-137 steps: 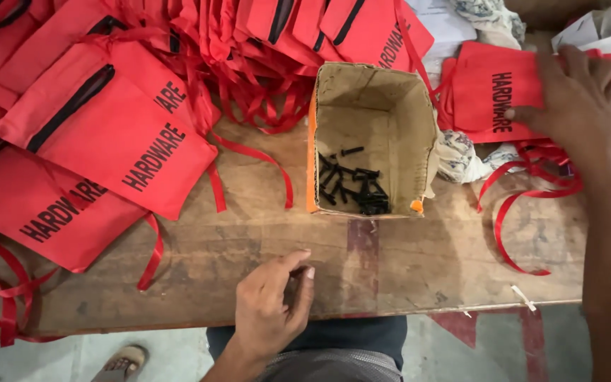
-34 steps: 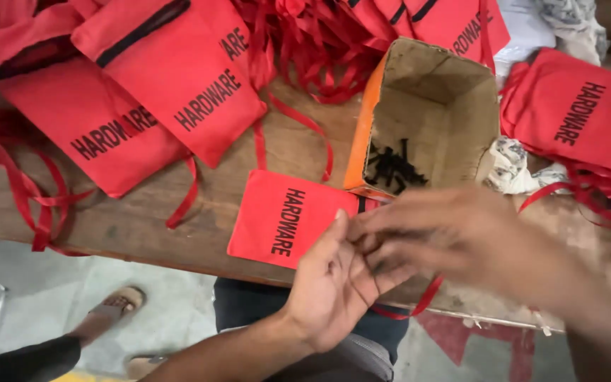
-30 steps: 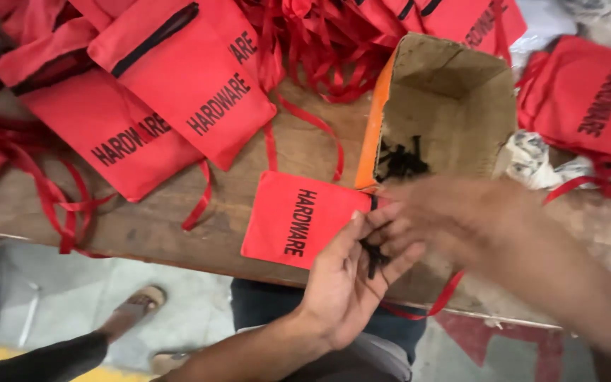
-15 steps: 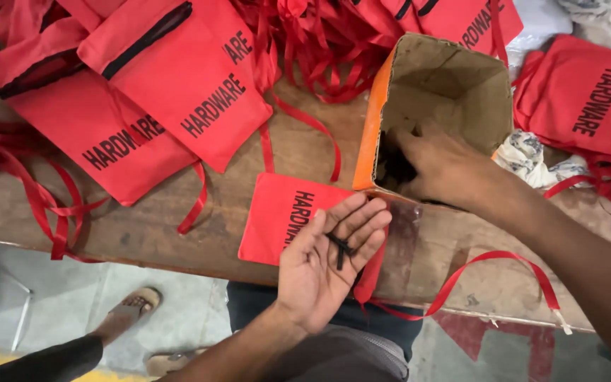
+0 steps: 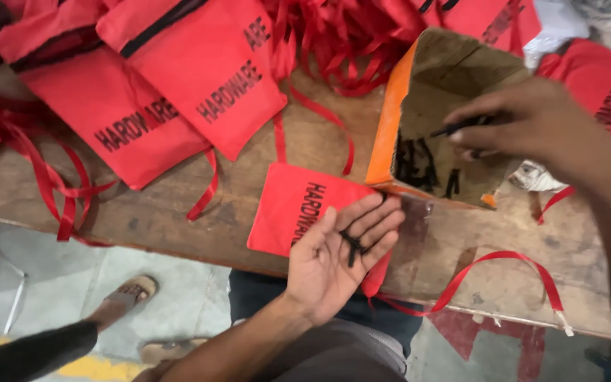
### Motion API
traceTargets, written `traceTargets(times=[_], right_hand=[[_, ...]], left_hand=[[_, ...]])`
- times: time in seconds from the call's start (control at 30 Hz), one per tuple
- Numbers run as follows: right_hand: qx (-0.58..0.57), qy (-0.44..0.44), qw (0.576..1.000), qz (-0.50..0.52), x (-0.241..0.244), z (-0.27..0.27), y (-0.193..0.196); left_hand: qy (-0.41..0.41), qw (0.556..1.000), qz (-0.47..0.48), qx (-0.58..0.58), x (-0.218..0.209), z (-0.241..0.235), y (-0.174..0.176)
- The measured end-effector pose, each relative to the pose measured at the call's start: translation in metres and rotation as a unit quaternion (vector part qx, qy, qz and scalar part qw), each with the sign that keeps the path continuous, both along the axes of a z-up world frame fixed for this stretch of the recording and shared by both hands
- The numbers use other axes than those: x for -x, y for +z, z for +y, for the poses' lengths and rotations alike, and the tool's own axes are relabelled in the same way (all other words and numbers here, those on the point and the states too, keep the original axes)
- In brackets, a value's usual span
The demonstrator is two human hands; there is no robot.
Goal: Placing black screws into small red bags labeled 'HARDWARE'.
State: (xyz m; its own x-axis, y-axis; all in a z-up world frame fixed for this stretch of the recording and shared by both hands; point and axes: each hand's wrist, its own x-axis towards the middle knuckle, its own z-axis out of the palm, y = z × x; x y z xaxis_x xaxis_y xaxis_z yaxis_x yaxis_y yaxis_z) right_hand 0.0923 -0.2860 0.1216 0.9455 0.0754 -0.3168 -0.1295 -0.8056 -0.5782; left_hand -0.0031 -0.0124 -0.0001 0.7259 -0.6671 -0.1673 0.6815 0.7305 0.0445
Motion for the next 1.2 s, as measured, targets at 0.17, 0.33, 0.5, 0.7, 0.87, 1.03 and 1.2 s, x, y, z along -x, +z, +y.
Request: traceTargets(times=[0.17,0.33,0.5,0.7,0.87,1.03,1.2], right_hand=[[-0.134,-0.060,0.989,0.035,0.032,-0.005,-0.004],[-0.067,0.095,0.993,-0.019,0.078,0.059,-0.003],[-0.016,0.190,0.973,-0.131,0.088,0.112,-0.021],[0.008,0.172,0.967,-0.190,0.089,0.118,-0.030],[0.018,0.122,0.977,-0.172,0.091,0.111,-0.025],[0.005,0.140,0.979,-0.151,0.089,0.105,-0.035],[-0.027,0.155,0.984,-0.087,0.082,0.105,-0.038]], left_hand=[[0.008,0.993,0.013,0.116,-0.003,0.005,-0.009],[0.000,0.993,-0.008,0.118,-0.003,0.008,-0.010],[-0.003,0.988,-0.007,0.157,0.005,0.011,-0.028],[0.021,0.994,-0.009,0.110,0.008,0.008,-0.030],[0.019,0.991,0.003,0.129,0.008,0.006,-0.034],[0.018,0.995,-0.027,0.093,0.005,0.009,-0.024],[0.023,0.994,-0.005,0.109,0.010,0.006,-0.037]])
